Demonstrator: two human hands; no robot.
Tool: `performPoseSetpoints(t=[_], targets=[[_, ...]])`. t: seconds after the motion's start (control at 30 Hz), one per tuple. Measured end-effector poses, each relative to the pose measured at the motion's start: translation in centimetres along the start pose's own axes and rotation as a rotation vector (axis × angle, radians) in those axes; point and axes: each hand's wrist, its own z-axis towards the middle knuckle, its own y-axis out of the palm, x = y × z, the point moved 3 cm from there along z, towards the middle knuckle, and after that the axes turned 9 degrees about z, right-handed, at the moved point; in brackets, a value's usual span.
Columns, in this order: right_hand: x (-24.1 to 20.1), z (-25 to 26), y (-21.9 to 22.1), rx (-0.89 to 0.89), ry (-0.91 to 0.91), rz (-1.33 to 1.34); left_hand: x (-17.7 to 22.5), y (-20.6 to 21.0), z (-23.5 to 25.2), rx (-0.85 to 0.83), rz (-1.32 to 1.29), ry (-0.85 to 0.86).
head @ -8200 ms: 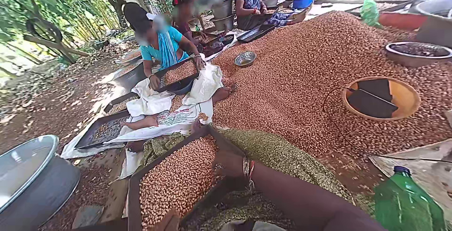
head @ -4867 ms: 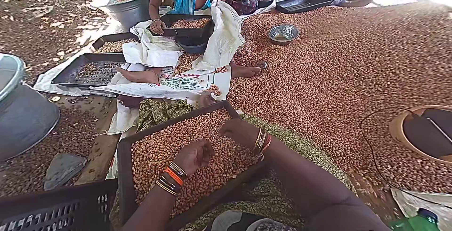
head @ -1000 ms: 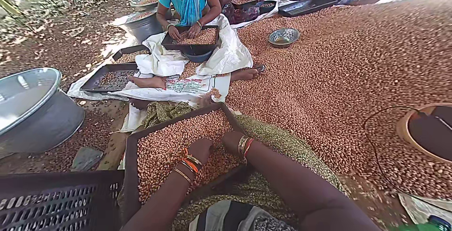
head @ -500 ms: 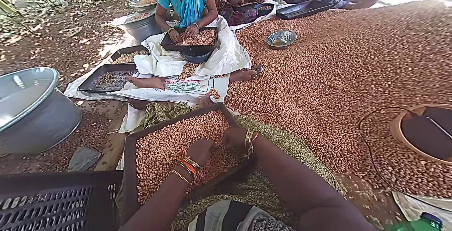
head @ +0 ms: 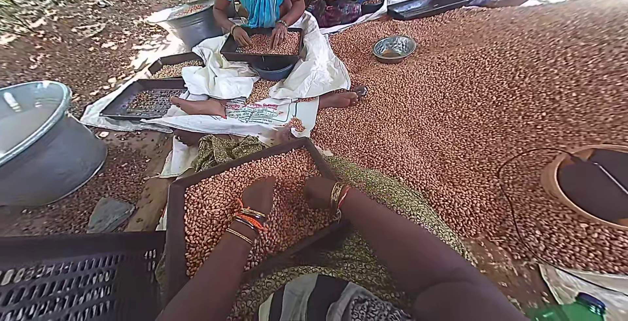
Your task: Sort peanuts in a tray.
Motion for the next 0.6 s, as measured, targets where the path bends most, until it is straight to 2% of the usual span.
performPoseSetpoints(t=[0.07, 0.13, 0.3, 0.37, 0.43, 0.47, 0.53, 0.57, 0.6], targets=[[-0.3, 0.0, 0.0, 0.007, 0.015, -0.028, -0.6, -0.3, -0.3, 0.063, -0.057, -0.01], [-1.2, -0.4, 0.0, 0.013, 0.104, -0.033, -0.1, -0.4, -0.9, 0.073, -0.086, 0.078], [-3.6, -1.5, -0.1, 0.013, 0.313, -0.012, 3.3, 1.4, -2.0, -0.033, -0.085, 0.657], [-2.5, -0.9, -0.2, 0.025, 0.303, 0.049, 4.4, 2.6, -2.1, -0.13, -0.063, 0.796], [-0.6, -0.7, -1.2, 0.088, 0.194, 0.248, 4.9, 3.9, -2.0, -0.167, -0.029, 0.898], [0.0, -1.3, -1.8, 0.138, 0.13, 0.441, 5.0, 4.4, -2.0, -0.188, -0.007, 0.903], [0.4, -3.0, -2.8, 0.174, 0.027, 0.868, 4.7, 4.2, -1.6, -0.221, 0.043, 0.807], [0.3, -3.6, -3.0, 0.174, 0.002, 0.976, 4.4, 3.9, -1.4, -0.222, 0.063, 0.727], [0.3, -4.0, -3.1, 0.175, -0.006, 0.952, 3.8, 3.4, -1.0, -0.214, 0.073, 0.631]])
